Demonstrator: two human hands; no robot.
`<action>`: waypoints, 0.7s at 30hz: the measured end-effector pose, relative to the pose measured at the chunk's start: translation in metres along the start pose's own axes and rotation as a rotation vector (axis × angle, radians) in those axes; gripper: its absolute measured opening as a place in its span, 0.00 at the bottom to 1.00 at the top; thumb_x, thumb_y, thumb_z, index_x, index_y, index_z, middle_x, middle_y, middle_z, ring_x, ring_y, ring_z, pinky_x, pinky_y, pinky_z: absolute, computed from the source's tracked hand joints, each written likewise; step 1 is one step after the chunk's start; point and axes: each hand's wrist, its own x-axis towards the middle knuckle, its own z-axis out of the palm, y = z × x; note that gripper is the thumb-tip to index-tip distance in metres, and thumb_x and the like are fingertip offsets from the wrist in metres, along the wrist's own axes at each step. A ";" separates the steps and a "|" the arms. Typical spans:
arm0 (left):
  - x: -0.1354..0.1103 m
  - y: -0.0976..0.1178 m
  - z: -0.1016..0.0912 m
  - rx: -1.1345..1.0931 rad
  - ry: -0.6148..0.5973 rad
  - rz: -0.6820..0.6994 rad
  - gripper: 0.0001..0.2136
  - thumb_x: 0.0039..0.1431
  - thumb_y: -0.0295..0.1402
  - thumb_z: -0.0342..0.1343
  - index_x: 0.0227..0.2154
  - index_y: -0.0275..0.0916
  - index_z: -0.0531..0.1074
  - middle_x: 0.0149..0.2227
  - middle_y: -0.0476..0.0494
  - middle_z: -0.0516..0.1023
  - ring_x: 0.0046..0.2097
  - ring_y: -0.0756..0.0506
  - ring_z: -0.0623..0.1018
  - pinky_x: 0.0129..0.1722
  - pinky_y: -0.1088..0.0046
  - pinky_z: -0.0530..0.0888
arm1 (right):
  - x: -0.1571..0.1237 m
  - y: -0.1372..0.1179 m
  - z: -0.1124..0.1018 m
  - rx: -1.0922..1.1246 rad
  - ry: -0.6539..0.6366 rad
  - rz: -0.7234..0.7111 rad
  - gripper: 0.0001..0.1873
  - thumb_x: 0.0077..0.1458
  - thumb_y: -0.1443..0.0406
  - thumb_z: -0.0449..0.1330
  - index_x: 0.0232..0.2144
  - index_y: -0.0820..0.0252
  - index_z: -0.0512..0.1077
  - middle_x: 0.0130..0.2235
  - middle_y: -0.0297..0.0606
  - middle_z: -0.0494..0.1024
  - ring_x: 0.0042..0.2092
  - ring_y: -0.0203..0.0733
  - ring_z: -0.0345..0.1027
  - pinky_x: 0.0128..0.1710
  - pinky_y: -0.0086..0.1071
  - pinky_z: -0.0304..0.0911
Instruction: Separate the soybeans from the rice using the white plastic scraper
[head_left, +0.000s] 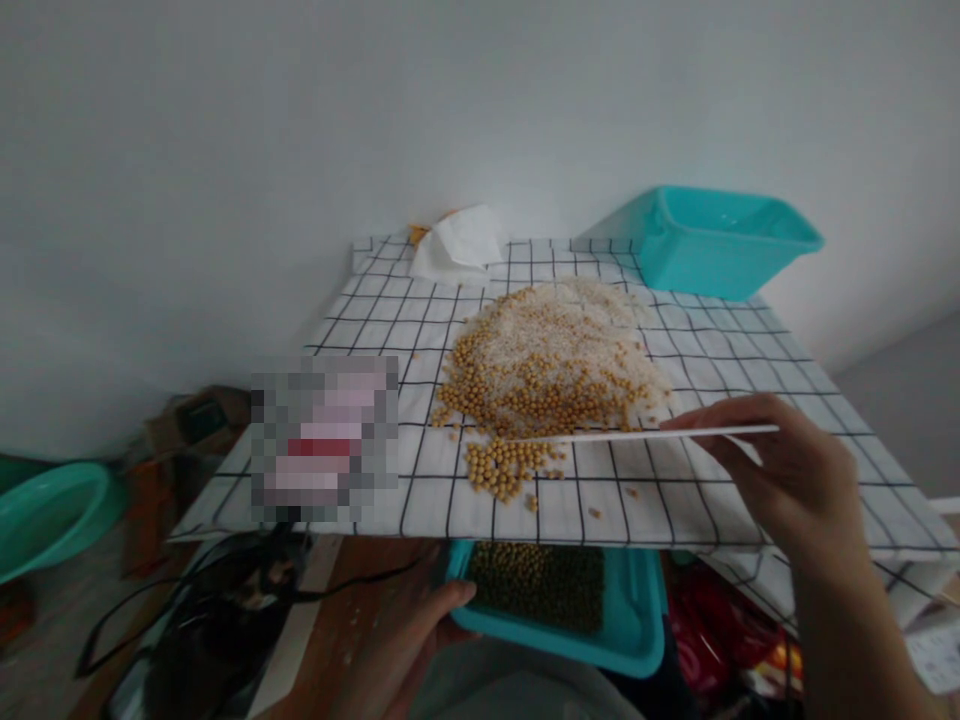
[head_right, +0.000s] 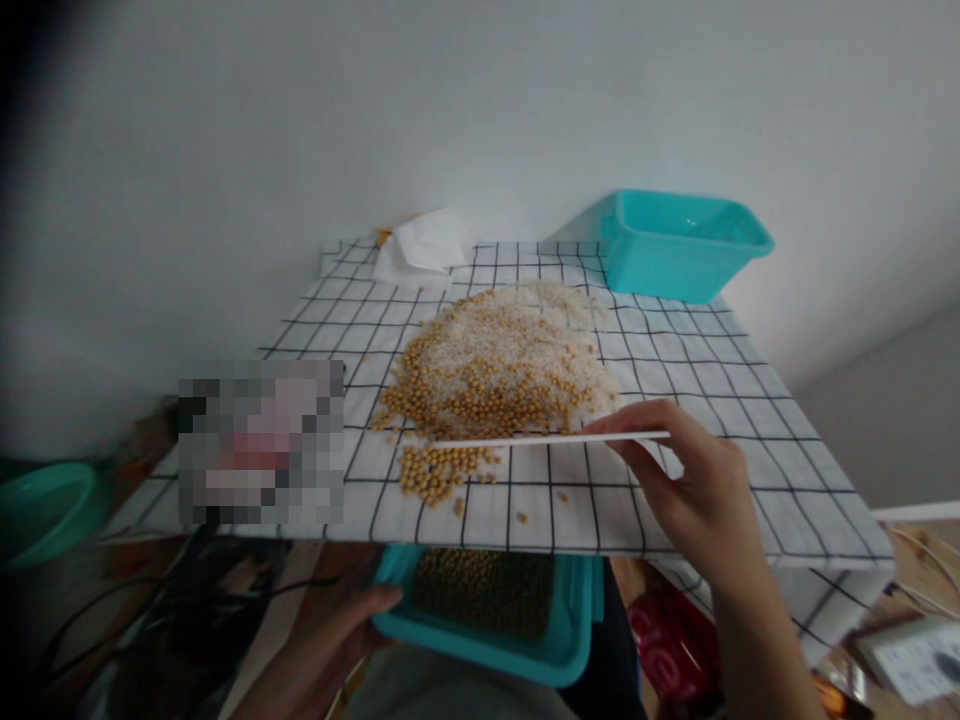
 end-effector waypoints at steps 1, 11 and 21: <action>0.000 0.000 0.000 0.006 0.000 -0.003 0.15 0.48 0.31 0.66 0.42 0.47 0.81 0.42 0.48 0.86 0.45 0.38 0.81 0.35 0.70 0.76 | -0.001 -0.001 -0.002 -0.020 -0.010 -0.008 0.05 0.58 0.65 0.62 0.37 0.49 0.73 0.37 0.32 0.83 0.41 0.41 0.78 0.40 0.35 0.73; 0.006 -0.004 -0.003 0.067 0.039 0.007 0.15 0.47 0.34 0.67 0.41 0.45 0.79 0.33 0.48 0.85 0.37 0.38 0.82 0.29 0.69 0.76 | -0.012 0.004 -0.020 0.009 -0.093 -0.026 0.06 0.59 0.65 0.60 0.39 0.47 0.73 0.39 0.30 0.84 0.42 0.41 0.79 0.41 0.34 0.73; 0.000 0.001 0.000 0.005 -0.016 0.008 0.10 0.48 0.31 0.67 0.35 0.50 0.81 0.40 0.50 0.87 0.41 0.40 0.82 0.35 0.69 0.77 | -0.024 -0.002 -0.030 0.056 0.101 0.131 0.02 0.53 0.62 0.65 0.32 0.49 0.76 0.34 0.34 0.85 0.39 0.45 0.79 0.40 0.36 0.72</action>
